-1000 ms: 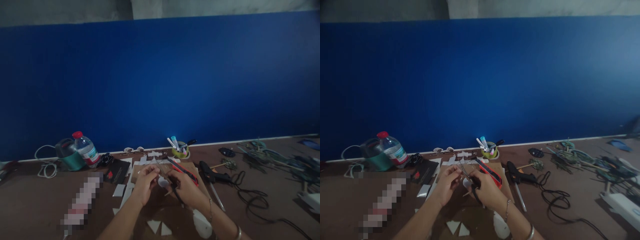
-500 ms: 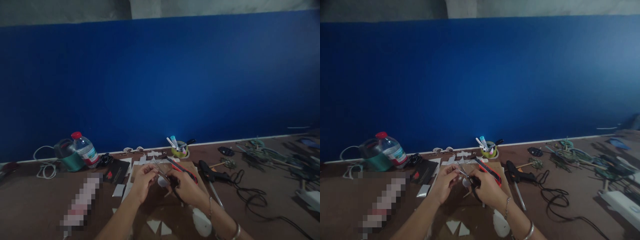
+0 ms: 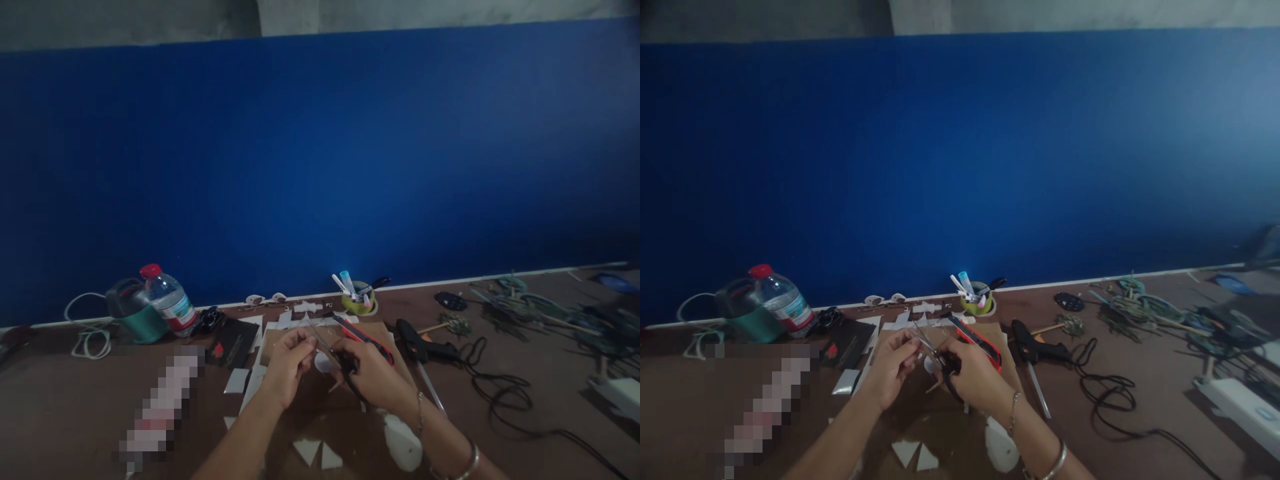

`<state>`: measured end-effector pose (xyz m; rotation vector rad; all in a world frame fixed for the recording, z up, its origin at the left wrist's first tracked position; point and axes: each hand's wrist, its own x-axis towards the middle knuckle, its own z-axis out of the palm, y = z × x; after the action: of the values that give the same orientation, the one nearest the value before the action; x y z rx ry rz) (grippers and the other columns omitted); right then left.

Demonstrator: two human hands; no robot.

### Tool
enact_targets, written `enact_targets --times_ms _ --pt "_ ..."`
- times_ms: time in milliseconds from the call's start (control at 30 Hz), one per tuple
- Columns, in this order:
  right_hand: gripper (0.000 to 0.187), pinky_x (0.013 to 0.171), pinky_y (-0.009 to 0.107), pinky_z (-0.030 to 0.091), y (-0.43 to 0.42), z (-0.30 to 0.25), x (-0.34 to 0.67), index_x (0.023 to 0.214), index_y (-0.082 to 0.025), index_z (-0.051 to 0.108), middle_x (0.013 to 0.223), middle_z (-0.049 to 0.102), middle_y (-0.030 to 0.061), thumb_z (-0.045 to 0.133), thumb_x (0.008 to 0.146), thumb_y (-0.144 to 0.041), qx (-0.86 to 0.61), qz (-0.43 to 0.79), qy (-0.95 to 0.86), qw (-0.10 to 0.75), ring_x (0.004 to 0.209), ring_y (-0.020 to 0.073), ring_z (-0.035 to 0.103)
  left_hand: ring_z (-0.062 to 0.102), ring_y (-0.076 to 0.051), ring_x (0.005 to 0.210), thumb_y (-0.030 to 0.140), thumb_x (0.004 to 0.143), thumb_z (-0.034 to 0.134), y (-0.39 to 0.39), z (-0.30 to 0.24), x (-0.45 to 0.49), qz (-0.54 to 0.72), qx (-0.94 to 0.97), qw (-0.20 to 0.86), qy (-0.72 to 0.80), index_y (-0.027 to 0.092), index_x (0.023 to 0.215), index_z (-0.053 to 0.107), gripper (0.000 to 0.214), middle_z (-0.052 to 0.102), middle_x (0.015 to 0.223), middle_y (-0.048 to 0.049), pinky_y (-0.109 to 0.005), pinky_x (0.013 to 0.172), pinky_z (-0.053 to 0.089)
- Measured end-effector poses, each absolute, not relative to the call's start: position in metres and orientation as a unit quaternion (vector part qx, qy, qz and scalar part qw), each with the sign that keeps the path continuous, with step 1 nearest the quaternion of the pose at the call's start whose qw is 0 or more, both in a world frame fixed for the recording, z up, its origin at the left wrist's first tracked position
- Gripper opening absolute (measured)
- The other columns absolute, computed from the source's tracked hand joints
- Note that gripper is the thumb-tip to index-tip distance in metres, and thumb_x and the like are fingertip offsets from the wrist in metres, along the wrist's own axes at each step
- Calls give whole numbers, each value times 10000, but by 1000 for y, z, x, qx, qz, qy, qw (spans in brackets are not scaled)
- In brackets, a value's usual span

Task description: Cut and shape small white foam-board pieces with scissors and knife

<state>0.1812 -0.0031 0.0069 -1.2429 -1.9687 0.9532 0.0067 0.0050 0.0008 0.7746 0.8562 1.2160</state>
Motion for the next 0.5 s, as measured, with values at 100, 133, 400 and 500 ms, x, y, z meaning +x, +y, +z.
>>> enact_targets --times_ms 100,133,400,500 --pt "229 577 222 447 -4 7 180 894 -160 677 740 698 36 565 696 -135 -458 349 -756 312 648 163 617 262 -16 410 335 572 791 6 -3 9 540 360 651 394 146 625 519 335 391 470 87 -153 405 141" --pt "234 585 223 449 -3 6 180 899 -160 679 752 702 39 564 697 -136 -456 341 -761 312 656 163 620 258 -18 409 341 575 788 6 -5 10 539 366 646 398 146 625 521 334 388 463 88 -156 406 146" --pt "234 612 222 451 -3 0 182 890 -186 704 794 726 41 547 723 -138 -458 293 -782 306 695 171 645 228 -20 394 379 557 797 3 -7 14 546 370 633 405 146 622 539 353 360 422 101 -173 407 135" --pt "278 635 220 450 -3 2 182 925 -204 705 829 733 34 540 716 -123 -458 295 -781 305 735 174 652 225 -20 390 390 574 789 2 -7 15 545 375 633 402 146 618 539 352 350 413 103 -175 406 131"
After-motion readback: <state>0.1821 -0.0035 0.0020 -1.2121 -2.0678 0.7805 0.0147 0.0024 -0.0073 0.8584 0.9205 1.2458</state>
